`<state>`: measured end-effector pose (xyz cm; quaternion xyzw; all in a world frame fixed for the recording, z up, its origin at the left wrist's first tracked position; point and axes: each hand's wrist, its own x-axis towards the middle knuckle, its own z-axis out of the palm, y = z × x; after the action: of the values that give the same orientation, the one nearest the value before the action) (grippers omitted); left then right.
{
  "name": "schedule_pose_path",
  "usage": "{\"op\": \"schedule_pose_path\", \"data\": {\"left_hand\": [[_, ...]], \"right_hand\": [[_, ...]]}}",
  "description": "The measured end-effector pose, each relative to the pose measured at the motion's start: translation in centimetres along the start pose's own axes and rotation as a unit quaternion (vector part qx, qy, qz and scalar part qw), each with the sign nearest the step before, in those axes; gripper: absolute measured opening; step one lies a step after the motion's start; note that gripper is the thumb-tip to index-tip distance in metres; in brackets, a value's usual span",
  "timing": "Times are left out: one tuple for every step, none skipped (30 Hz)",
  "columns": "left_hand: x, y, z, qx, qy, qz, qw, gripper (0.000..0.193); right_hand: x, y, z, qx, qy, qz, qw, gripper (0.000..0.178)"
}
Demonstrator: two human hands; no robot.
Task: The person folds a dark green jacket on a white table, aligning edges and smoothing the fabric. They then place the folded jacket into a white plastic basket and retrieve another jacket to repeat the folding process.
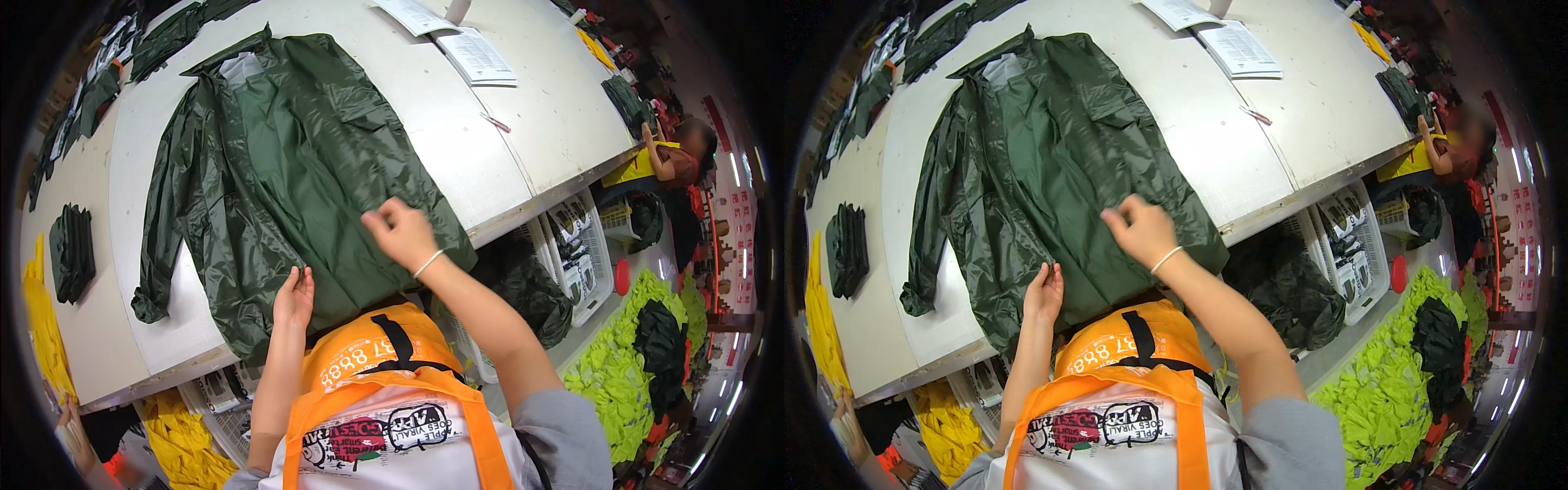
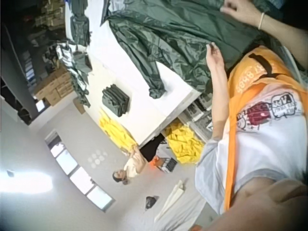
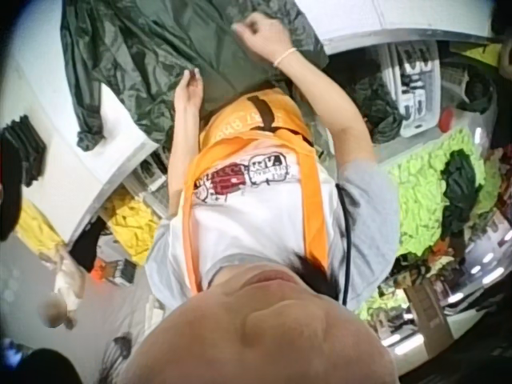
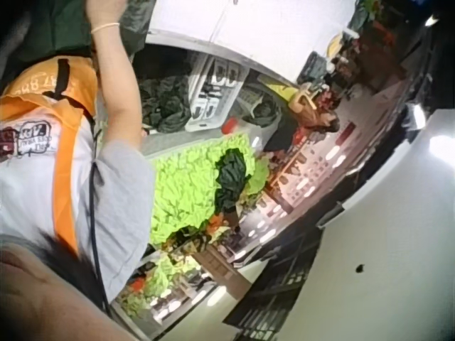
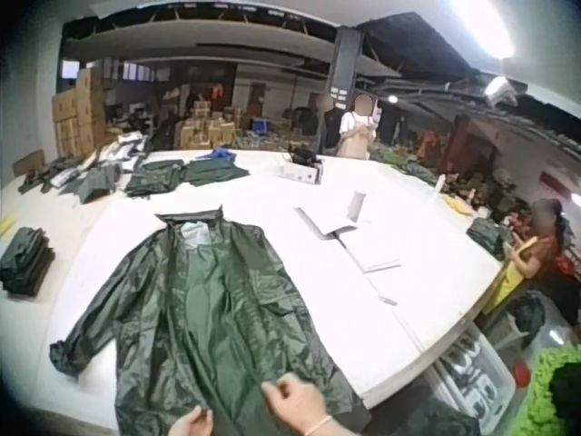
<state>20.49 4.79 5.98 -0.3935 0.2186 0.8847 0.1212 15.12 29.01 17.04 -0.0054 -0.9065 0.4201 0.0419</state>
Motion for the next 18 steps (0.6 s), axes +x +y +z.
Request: {"op": "schedule_pose_path", "data": {"left_hand": [[0.4,-0.2,-0.3,0.006,-0.034,-0.011,0.999,0.022],[0.0,-0.4,0.4,0.017,-0.058,-0.024,0.998,0.025],[-0.8,-0.8,1.5,0.027,-0.082,-0.038,0.995,0.027],[-1.4,-0.8,2.1,0.035,-0.105,-0.048,0.993,0.030],[-0.7,-1.1,1.4,0.056,-0.138,-0.056,0.987,0.037],[0.1,-1.6,0.6,0.055,-0.120,-0.054,0.990,0.038],[-0.3,-1.9,1.1,0.094,-0.115,-0.050,0.988,0.038],[-0.7,-2.1,1.7,0.134,-0.111,-0.045,0.984,0.039],[-0.5,-2.3,1.4,0.130,-0.103,-0.053,0.985,0.035],[-0.2,-2.5,1.3,0.133,-0.100,-0.040,0.985,0.034],[0.2,-2.8,1.3,0.136,-0.097,-0.027,0.986,0.033],[0.6,-3.0,1.2,0.138,-0.092,-0.012,0.986,0.032],[1.3,-2.9,1.0,0.108,-0.098,-0.018,0.989,0.030],[1.7,-3.0,0.7,0.104,-0.078,-0.011,0.991,0.029],[2.1,-3.1,0.5,0.099,-0.058,-0.002,0.993,0.029],[2.0,-3.1,0.9,0.097,-0.038,0.006,0.995,0.029],[1.8,-3.1,1.3,0.069,-0.018,0.007,0.997,0.031],[1.5,-2.8,1.5,0.077,-0.007,0.014,0.997,0.032]], "right_hand": [[-0.7,-0.3,1.7,-0.046,-0.021,-0.015,0.999,0.024],[-1.3,0.0,3.7,-0.093,-0.041,-0.027,0.994,0.026],[-1.8,0.5,5.7,-0.030,-0.047,-0.026,0.998,0.026],[-2.4,0.7,7.8,0.036,-0.055,-0.028,0.997,0.026],[-3.1,0.7,9.8,0.019,-0.072,-0.020,0.997,0.026],[-3.8,0.5,11.4,0.002,-0.089,-0.009,0.996,0.025],[-4.4,0.3,12.1,-0.015,-0.094,0.013,0.995,0.025],[-4.8,0.3,12.5,-0.032,-0.099,0.036,0.994,0.025],[-5.0,0.6,12.9,-0.028,-0.112,0.048,0.992,0.025],[-4.9,1.1,13.2,-0.014,-0.113,0.040,0.993,0.025],[-4.7,1.7,13.3,0.000,-0.113,0.031,0.993,0.026],[-4.4,1.9,13.2,0.015,-0.116,0.022,0.993,0.026],[-4.1,1.9,12.7,0.045,-0.104,0.000,0.994,0.025],[-4.2,2.3,12.8,0.044,-0.096,0.006,0.994,0.023],[-4.1,1.5,11.9,0.006,-0.089,0.016,0.996,0.022],[-4.1,0.9,10.8,-0.031,-0.080,0.028,0.996,0.021],[-3.9,1.8,10.5,-0.046,-0.043,0.035,0.997,0.020],[-3.5,3.0,10.0,-0.061,-0.005,0.044,0.997,0.019]]}}
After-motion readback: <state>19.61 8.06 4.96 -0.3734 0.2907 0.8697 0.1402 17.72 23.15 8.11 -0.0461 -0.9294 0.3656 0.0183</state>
